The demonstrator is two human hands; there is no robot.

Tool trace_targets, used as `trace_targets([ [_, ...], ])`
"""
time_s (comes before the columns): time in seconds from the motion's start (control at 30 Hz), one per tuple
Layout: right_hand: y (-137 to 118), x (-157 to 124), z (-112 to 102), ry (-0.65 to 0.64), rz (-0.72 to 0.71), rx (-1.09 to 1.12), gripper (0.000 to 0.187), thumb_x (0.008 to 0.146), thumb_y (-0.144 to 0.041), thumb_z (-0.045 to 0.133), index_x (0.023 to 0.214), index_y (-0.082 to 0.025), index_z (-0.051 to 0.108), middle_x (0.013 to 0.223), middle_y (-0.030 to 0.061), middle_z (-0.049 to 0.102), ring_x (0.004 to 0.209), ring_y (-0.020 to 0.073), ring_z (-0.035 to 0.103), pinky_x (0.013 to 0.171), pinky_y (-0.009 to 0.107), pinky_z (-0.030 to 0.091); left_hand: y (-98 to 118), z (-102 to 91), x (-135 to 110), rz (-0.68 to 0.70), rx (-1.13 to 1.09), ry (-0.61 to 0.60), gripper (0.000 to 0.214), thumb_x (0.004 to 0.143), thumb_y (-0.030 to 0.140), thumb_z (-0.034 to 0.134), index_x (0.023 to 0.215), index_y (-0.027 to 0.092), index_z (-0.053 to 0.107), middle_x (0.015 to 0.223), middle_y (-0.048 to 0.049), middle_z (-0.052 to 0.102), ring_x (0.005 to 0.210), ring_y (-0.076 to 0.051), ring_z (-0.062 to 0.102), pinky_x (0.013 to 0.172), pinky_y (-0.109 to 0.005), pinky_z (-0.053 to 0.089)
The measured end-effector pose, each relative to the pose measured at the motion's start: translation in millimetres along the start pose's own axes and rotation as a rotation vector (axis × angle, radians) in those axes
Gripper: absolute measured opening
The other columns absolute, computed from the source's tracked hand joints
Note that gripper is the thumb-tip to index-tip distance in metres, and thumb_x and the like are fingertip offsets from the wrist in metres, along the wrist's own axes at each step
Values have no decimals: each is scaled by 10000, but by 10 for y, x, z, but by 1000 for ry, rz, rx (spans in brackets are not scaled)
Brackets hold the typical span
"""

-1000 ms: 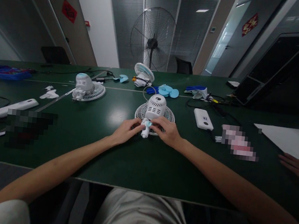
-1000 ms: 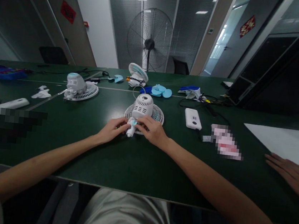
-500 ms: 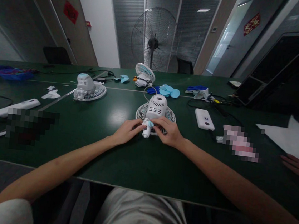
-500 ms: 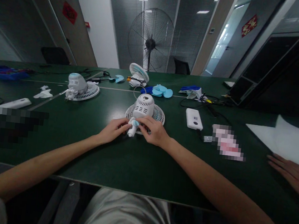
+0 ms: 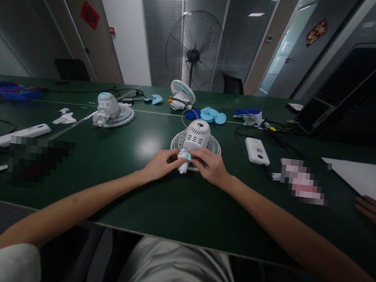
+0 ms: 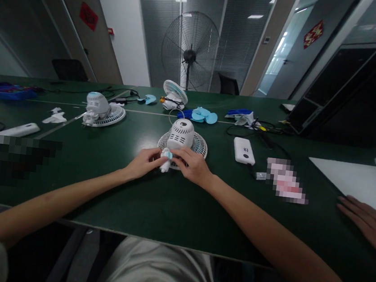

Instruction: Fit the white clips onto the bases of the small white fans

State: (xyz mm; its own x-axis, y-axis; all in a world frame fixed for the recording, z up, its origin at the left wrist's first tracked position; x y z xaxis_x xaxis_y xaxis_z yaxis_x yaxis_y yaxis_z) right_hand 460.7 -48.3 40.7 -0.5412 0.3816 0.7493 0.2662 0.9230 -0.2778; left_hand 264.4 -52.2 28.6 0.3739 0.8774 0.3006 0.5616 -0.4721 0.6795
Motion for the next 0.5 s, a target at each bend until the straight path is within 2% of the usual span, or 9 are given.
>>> trace_targets([
  [0.07,-1,4,11,4,8,-5,335,1010,-258,609,1344,-239,605,1129,80,707,978,214,702,835,415,634,-16,-5,-16,-14,-56,47,370,957,535,632,1060,182,588,824,2,638,666,-141,580,595,-249,413],
  [0.17,0,8,27,22,33,-26,235,1015,-269,603,1241,-223,646,1063,72,713,911,206,698,786,399,621,-18,-11,-53,-13,-142,94,551,934,499,682,1329,206,433,927,-6,659,658,-131,614,591,-238,452],
  [0.23,0,9,38,34,46,-50,141,1021,-273,589,1116,-209,673,986,61,709,865,198,689,758,378,604,14,-9,-68,28,-130,86,605,956,466,661,1429,220,376,950,-14,661,655,-125,616,599,-236,464],
  [0.3,-8,10,60,16,46,-74,124,1024,-281,582,1007,-199,673,920,48,694,818,187,677,727,351,584,59,-4,-72,89,-71,61,542,987,427,621,1452,234,422,990,-29,666,680,-123,617,636,-243,481],
  [0.37,-21,11,82,-19,40,-91,141,1024,-285,579,961,-192,664,898,44,683,789,176,668,704,329,567,90,-2,-68,134,-10,47,428,1007,407,592,1393,234,528,1037,-43,675,721,-130,621,676,-253,496],
  [0.5,-42,11,77,-41,27,-56,100,1007,-274,589,1012,-194,650,936,51,681,807,181,668,702,326,571,87,-2,-52,146,26,49,370,1016,429,580,1318,218,600,1056,-45,692,758,-148,629,705,-269,515],
])
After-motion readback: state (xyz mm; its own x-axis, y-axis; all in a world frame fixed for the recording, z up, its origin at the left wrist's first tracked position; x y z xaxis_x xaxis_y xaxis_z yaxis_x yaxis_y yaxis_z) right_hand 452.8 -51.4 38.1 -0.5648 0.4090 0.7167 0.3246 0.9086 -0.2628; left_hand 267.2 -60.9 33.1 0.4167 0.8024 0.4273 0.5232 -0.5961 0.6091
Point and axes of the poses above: each hand's wrist, its own x-axis towards the middle knuckle, its own z-axis out of the palm, y = z × x, the point moved 5 cm from there along x, towards the middle knuckle
